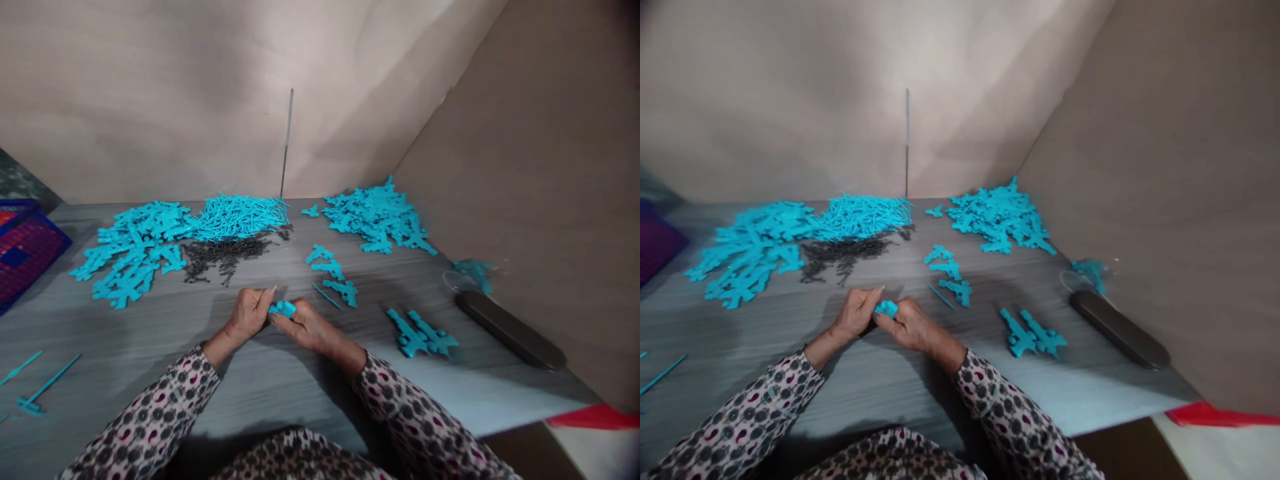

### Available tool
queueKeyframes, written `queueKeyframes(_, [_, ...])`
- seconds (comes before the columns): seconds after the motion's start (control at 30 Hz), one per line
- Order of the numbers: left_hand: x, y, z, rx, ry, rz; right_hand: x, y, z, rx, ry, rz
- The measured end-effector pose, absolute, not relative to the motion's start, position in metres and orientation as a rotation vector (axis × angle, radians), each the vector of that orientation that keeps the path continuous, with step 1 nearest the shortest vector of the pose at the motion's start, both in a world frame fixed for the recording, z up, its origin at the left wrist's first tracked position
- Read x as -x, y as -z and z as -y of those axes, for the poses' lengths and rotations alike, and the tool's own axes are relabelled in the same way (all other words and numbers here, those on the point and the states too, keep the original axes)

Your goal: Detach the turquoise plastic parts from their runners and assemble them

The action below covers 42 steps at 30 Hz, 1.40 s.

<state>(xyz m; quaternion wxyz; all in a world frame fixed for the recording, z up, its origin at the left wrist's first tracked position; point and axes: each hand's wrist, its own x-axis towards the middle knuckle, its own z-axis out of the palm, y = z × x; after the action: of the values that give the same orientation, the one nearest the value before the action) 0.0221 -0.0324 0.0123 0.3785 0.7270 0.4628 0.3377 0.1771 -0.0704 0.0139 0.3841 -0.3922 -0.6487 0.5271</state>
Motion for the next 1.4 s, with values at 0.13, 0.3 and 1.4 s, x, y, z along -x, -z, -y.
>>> queueKeyframes(0.13, [-0.022,-0.024,0.033,-1.962,-0.955,-1.158,-0.168,-0.003,0.068,0.831,-1.862,1.12])
queueKeyframes(0.3, [-0.019,-0.03,0.032,-2.015,-0.97,-1.116,-0.162,-0.003,0.072,0.842,-1.906,1.082])
queueKeyframes(1.4, [-0.013,-0.06,0.037,-1.875,-0.909,-0.641,-0.199,-0.036,0.08,0.915,-0.831,1.94])
